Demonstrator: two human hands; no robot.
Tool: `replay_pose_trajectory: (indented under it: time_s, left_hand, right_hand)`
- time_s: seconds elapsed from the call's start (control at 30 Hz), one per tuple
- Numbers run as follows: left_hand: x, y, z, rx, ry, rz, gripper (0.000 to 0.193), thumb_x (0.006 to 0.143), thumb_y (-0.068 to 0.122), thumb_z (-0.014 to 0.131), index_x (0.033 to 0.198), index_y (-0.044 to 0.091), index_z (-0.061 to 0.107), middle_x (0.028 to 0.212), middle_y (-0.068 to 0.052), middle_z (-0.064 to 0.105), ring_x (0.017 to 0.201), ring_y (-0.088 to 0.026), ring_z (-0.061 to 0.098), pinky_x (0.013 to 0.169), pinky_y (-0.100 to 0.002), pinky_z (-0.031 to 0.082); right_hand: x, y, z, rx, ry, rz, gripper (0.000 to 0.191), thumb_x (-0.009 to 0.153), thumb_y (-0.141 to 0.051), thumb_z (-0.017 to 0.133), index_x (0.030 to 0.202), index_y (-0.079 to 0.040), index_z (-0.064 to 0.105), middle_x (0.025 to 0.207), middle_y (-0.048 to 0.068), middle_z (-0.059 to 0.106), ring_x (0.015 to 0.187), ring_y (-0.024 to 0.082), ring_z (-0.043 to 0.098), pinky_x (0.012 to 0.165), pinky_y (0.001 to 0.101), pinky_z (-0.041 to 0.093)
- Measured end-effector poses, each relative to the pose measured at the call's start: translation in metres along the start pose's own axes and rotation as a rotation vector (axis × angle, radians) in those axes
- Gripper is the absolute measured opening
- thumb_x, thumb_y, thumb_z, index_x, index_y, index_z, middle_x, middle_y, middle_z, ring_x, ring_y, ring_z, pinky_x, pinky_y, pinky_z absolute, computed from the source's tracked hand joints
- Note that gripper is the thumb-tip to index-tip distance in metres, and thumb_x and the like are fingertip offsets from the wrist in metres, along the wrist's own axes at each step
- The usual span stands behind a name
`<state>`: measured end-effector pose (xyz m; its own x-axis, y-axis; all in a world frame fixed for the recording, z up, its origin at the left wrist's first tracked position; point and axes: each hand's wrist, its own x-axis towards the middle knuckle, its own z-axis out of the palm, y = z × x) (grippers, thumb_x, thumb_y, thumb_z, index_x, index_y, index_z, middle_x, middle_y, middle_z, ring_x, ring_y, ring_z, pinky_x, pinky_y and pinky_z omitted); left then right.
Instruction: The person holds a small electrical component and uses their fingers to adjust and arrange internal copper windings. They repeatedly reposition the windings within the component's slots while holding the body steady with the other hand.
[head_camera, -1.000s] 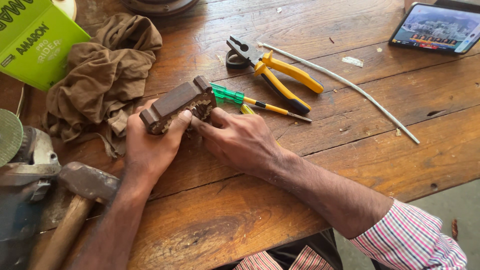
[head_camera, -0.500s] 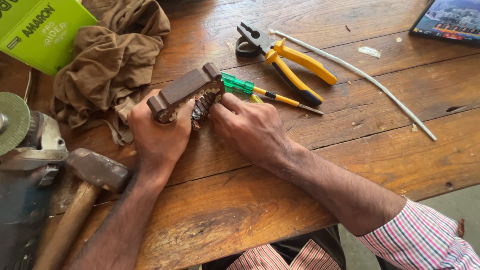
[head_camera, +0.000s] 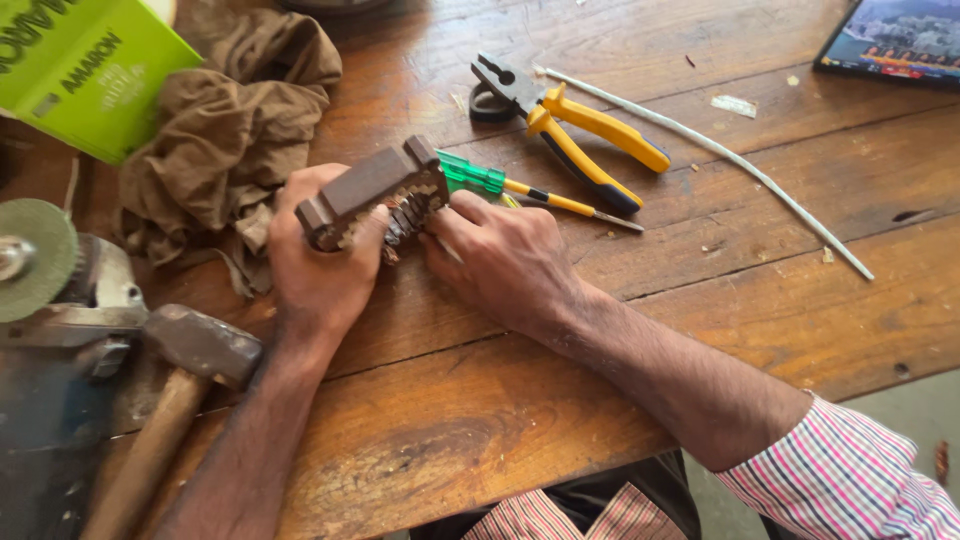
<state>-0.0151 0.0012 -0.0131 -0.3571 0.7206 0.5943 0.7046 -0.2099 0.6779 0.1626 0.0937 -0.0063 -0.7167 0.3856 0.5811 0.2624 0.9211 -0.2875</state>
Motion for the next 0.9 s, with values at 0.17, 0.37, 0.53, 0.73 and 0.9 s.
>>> replay_pose_trajectory:
  time_s: [0.17,0.37,0.53,0.73,0.9]
  left_hand:
    - [0.0021,-0.0014,-0.0001,-0.202,-0.1,-0.313,0.028,0.087,0.007,0.073,0.114,0.002,0.067,0.106,-0.006,0.075,0.099,-0.014,0.074,0.09,-0.029,0.059]
    - [-0.0003,0.0052,-0.0022,0.065,-0.035,-0.223,0.032,0.084,0.01,0.081,0.111,0.001,0.068,0.103,-0.01,0.074,0.099,-0.021,0.071,0.09,-0.034,0.056]
    - [-0.0003,0.0039,-0.0039,0.266,-0.042,-0.231,0.041,0.079,0.019,0.084,0.114,0.004,0.068,0.11,-0.012,0.069,0.112,-0.029,0.06,0.101,-0.043,0.045]
    - [-0.0015,0.0,-0.0026,0.369,-0.064,-0.3,0.053,0.076,0.03,0.081,0.119,0.008,0.06,0.113,-0.008,0.066,0.118,-0.028,0.053,0.107,-0.048,0.028]
    - [-0.0054,-0.0027,0.0009,0.319,-0.031,-0.255,0.055,0.076,0.031,0.08,0.122,0.009,0.06,0.119,-0.007,0.064,0.122,-0.028,0.05,0.108,-0.048,0.028]
  right_hand:
    - [0.0029,-0.0011,-0.0036,-0.002,-0.008,-0.013,0.019,0.093,-0.022,0.072,0.105,-0.008,0.067,0.089,0.006,0.066,0.067,0.025,0.067,0.054,0.0391,0.054]
    - [0.0009,0.0002,-0.0039,0.021,-0.039,-0.019,0.018,0.093,-0.019,0.073,0.106,-0.008,0.068,0.091,0.006,0.067,0.069,0.024,0.069,0.055,0.0387,0.054]
    - [-0.0006,0.0001,-0.0045,0.037,-0.036,-0.026,0.018,0.092,-0.018,0.072,0.107,-0.008,0.069,0.093,0.006,0.067,0.071,0.025,0.07,0.056,0.0388,0.055]
    - [0.0001,-0.0008,-0.0037,0.024,-0.057,0.007,0.016,0.092,-0.018,0.073,0.104,-0.009,0.07,0.093,0.006,0.068,0.07,0.026,0.07,0.056,0.0394,0.055]
    - [0.0005,-0.0002,-0.0064,0.053,-0.038,0.033,0.017,0.091,-0.02,0.073,0.104,-0.01,0.071,0.097,0.006,0.071,0.075,0.026,0.072,0.059,0.0391,0.056]
